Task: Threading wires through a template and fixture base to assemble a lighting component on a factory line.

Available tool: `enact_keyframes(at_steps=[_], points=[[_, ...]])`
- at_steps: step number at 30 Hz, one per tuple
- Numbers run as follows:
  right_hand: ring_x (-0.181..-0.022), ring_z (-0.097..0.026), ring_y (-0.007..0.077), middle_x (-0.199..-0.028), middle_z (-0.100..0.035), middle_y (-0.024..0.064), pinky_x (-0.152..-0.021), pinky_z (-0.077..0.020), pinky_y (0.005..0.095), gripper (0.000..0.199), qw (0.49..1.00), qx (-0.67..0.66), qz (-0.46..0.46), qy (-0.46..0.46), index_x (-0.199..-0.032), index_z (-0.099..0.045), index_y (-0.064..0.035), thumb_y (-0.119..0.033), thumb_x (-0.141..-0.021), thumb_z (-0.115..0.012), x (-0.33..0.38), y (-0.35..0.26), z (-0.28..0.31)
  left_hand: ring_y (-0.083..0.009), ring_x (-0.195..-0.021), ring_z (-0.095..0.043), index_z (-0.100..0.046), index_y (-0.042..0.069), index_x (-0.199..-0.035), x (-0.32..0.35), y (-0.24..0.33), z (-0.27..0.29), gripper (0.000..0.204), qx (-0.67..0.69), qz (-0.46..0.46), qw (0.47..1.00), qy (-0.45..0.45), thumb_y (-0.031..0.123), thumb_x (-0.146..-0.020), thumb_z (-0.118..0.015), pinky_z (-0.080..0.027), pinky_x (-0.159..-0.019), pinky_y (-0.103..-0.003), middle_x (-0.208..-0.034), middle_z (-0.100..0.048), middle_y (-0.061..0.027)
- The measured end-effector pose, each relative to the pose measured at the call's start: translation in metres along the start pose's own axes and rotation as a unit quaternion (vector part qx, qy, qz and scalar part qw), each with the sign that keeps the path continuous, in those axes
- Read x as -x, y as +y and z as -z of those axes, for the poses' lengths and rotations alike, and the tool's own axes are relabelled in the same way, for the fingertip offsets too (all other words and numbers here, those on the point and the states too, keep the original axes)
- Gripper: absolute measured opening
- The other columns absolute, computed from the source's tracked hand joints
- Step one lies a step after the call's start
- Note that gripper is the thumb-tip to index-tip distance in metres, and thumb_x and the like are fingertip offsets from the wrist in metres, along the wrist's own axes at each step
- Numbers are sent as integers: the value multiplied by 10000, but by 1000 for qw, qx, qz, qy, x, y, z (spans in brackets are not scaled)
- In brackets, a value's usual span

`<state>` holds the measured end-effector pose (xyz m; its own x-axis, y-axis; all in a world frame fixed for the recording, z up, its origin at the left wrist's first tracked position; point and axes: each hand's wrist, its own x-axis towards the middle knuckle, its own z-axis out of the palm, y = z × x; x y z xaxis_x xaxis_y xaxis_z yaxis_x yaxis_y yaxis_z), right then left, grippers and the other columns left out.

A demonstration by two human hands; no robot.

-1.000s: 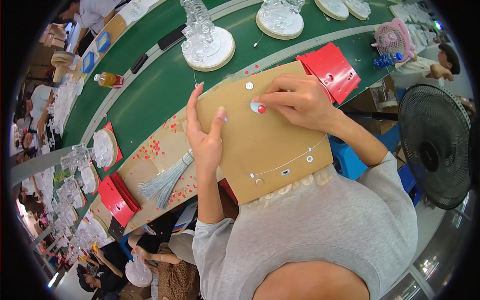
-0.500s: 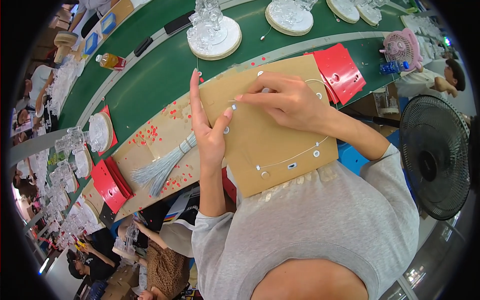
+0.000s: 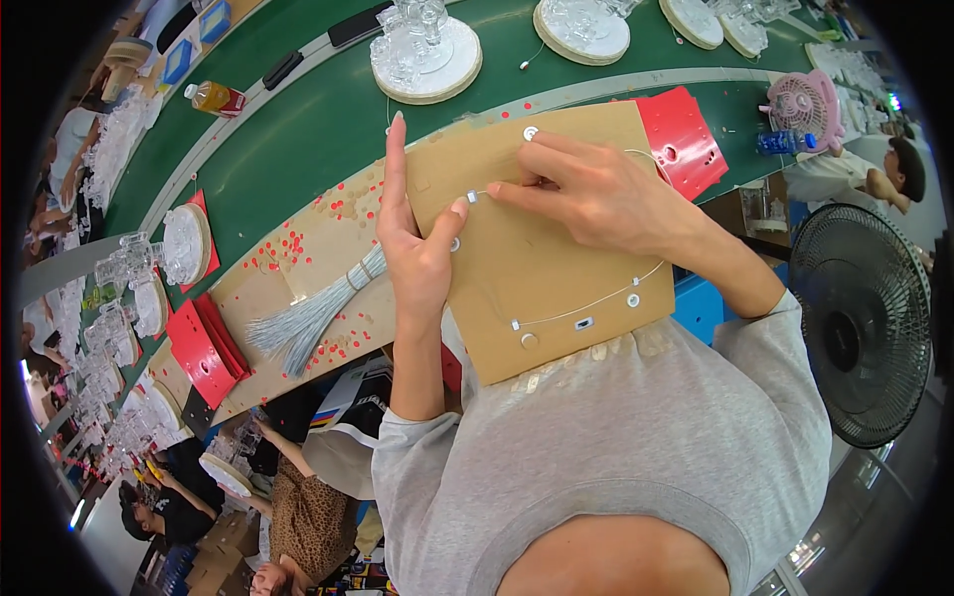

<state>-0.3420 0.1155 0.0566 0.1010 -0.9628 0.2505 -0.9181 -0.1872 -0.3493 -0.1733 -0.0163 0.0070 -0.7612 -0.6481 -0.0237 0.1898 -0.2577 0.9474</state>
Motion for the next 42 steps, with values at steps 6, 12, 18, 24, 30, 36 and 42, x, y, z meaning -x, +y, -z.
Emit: enact_keyframes(at_steps=[6, 12, 18, 24, 30, 36, 42], points=[[-916, -590, 213, -926, -494, 60, -661, -550, 330, 437, 997, 36, 67, -12, -1239, -680, -63, -116, -809, -627, -5, 11, 1, -204, -1236, -585, -210, -4, -1615, -1, 1, -2, 875, -4, 0, 1000, 2, -98, -802, -522, -466, -1039, -331, -1439, -518, -174], [-855, -569, 212, -904, -473, 62, -649, -541, 328, 429, 994, 41, 102, -28, -1223, -678, -39, -128, -806, -631, -12, 14, -2, -194, -1161, -627, -238, 33, -1617, -3, -2, -1, 883, -12, -4, 1000, 19, -57, -797, -553, -472, -1021, -318, -1289, -635, -149], [-845, -583, 201, -884, -488, 59, -655, -543, 319, 424, 991, 47, 122, 13, -1199, -693, -19, -134, -794, -641, -3, 21, -3, -199, -1200, -603, -179, 15, -1627, 1, -2, 4, 891, -5, 9, 1000, 14, -86, -809, -521, -480, -1010, -318, -1374, -570, -170], [-826, -589, 203, -877, -514, 58, -672, -548, 328, 438, 983, 75, 164, 24, -1172, -696, 9, -125, -756, -667, -9, 19, -13, -197, -1231, -582, -137, 44, -1641, 3, -5, 1, 916, -4, 9, 1000, 5, -68, -813, -513, -477, -1010, -308, -1397, -554, -165], [-811, -588, 213, -861, -527, 55, -648, -547, 337, 407, 983, 24, 173, 62, -1100, -708, 32, -95, -715, -681, -7, 33, -13, -204, -1259, -562, -110, 51, -1646, 4, -5, 3, 954, 25, 26, 999, -4, -37, -790, -522, -452, -1026, -293, -1442, -527, -158], [-786, -595, 213, -857, -540, 56, -590, -530, 326, 374, 975, 88, 186, 87, -1060, -716, 17, -87, -701, -693, -17, 24, -17, -218, -1370, -455, -70, 37, -1647, 0, -11, 7, 965, 4, -32, 999, -34, -37, -792, -511, -380, -1107, -307, -1592, -346, -155], [-810, -595, 213, -858, -531, 67, -650, -543, 325, 245, 980, 61, 172, 79, -947, -660, 19, -125, -749, -652, -16, 22, -16, -223, -1390, -435, -71, 40, -1648, 4, -9, 10, 977, 17, -19, 999, -22, -37, -777, -508, -346, -1136, -310, -1612, -310, -137]])
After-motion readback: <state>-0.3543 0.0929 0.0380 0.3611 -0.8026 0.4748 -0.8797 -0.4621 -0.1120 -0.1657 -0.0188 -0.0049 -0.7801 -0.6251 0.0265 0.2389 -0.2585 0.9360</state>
